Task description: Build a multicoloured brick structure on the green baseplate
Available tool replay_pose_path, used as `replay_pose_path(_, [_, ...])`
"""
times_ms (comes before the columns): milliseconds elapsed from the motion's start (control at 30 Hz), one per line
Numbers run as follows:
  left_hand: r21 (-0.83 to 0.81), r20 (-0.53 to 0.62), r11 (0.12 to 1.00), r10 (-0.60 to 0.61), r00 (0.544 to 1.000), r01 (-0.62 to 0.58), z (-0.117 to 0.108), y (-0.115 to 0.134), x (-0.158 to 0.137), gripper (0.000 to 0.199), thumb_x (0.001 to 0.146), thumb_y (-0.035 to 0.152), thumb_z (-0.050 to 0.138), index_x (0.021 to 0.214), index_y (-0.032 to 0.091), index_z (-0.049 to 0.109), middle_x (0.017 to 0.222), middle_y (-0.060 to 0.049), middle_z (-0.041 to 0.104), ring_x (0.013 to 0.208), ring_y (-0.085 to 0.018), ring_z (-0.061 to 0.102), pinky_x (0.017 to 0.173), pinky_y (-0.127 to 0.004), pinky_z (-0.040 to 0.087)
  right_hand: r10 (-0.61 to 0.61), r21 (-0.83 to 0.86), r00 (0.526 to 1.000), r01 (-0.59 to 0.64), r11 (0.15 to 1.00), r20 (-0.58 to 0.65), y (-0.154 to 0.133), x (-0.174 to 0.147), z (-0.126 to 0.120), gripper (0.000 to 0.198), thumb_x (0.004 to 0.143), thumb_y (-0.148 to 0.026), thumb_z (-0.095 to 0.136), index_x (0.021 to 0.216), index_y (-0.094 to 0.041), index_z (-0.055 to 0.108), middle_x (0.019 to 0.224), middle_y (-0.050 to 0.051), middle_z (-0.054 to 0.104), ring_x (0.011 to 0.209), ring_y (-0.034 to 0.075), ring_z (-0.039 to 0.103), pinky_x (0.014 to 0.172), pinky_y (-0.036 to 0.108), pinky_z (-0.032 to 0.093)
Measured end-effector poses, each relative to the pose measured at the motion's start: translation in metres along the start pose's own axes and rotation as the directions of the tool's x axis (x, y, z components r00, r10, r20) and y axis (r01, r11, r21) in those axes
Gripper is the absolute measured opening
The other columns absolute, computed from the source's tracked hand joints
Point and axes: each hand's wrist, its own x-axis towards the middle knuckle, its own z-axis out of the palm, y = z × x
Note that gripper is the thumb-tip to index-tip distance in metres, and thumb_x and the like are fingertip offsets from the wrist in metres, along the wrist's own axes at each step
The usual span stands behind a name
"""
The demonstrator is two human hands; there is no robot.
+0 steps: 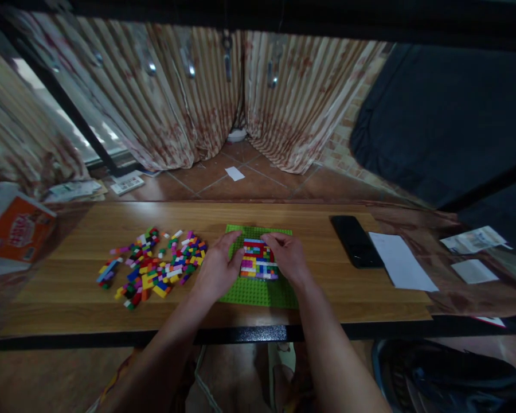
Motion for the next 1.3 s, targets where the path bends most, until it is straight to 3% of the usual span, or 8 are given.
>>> replay_pose_path(400, [-0.021,-0.016,0.999,-0.043,0.999,0.043,-0.002,0.003,-0.006,0.040,0.087,0.018,0.051,0.125,0.011,0.056,0.125,-0.014,0.062,0.117,-0.025,0.058,0.104,-0.039,0.046,-0.019,-0.235,1.000,0.022,0.972,0.016,-0.005,-0.006,-0.009,0.035,0.076,-0.050,0.062,0.085,-0.020,0.076,0.083,0.005,0.075,0.079,0.023,0.069,0.070,0.033,0.052])
replay_pose_path(500, [-0.041,-0.045,0.998,-0.042,0.998,0.040,-0.006,0.002,-0.005,0.039,0.087,0.018,0.051,0.124,0.012,0.057,0.123,-0.014,0.063,0.116,-0.024,0.058,0.104,-0.039,0.047,-0.091,-0.322,0.989,0.050,0.945,-0.115,-0.010,-0.006,-0.010,0.032,0.080,-0.047,0.059,0.088,-0.021,0.076,0.090,0.005,0.075,0.088,0.026,0.069,0.078,0.037,0.052])
replay_pose_path(600, [-0.059,-0.087,0.998,-0.042,0.995,0.037,-0.012,-0.002,-0.005,0.038,0.086,0.017,0.051,0.123,0.011,0.058,0.121,-0.014,0.065,0.114,-0.024,0.060,0.104,-0.039,0.047,-0.220,-0.345,0.930,0.112,0.932,-0.294,-0.019,-0.011,-0.003,0.029,0.082,-0.044,0.058,0.087,-0.021,0.075,0.090,0.007,0.075,0.091,0.028,0.069,0.082,0.041,0.051])
replay_pose_path(700, [-0.081,-0.161,0.996,-0.049,0.986,0.036,-0.024,-0.009,-0.002,0.036,0.086,0.015,0.052,0.120,0.012,0.060,0.119,-0.013,0.067,0.112,-0.023,0.061,0.103,-0.039,0.048,-0.341,-0.319,0.872,0.230,0.919,-0.353,-0.029,-0.024,0.014,0.028,0.085,-0.044,0.057,0.085,-0.021,0.073,0.087,0.008,0.073,0.086,0.028,0.068,0.080,0.042,0.052])
replay_pose_path(767, [-0.124,-0.230,0.990,-0.091,0.969,0.064,-0.035,-0.017,0.000,0.033,0.086,0.014,0.052,0.117,0.014,0.063,0.114,-0.011,0.070,0.108,-0.022,0.064,0.099,-0.039,0.050,-0.392,-0.293,0.864,0.304,0.906,-0.315,-0.033,-0.036,0.030,0.026,0.086,-0.043,0.057,0.085,-0.022,0.072,0.086,0.008,0.072,0.083,0.027,0.068,0.079,0.041,0.052])
replay_pose_path(867, [-0.261,-0.349,0.959,-0.200,0.916,0.110,-0.055,-0.033,0.003,0.027,0.086,0.015,0.052,0.108,0.016,0.067,0.105,-0.010,0.073,0.097,-0.020,0.068,0.091,-0.036,0.054,-0.463,-0.295,0.881,0.420,0.858,-0.093,-0.036,-0.056,0.056,0.022,0.089,-0.039,0.055,0.087,-0.024,0.071,0.090,0.006,0.071,0.084,0.023,0.066,0.079,0.038,0.051])
replay_pose_path(1067, [-0.491,-0.510,0.868,-0.360,0.782,0.079,-0.094,-0.064,0.000,0.022,0.081,0.023,0.062,0.100,0.015,0.071,0.099,-0.009,0.074,0.091,-0.020,0.068,0.086,-0.034,0.054,-0.567,-0.256,0.724,0.679,0.688,0.393,-0.029,-0.086,0.109,0.017,0.092,-0.027,0.054,0.093,-0.026,0.070,0.091,0.004,0.071,0.088,0.020,0.064,0.081,0.036,0.050])
replay_pose_path(1300, [-0.625,-0.572,0.779,-0.502,0.649,0.051,-0.132,-0.080,-0.009,0.022,0.073,0.022,0.066,0.092,0.013,0.070,0.079,-0.003,0.071,0.071,-0.013,0.064,0.069,-0.025,0.051,-0.568,-0.249,0.619,0.764,0.595,0.542,-0.012,-0.099,0.154,0.018,0.089,-0.023,0.057,0.098,-0.024,0.073,0.110,0.007,0.066,0.104,0.023,0.058,0.092,0.039,0.049])
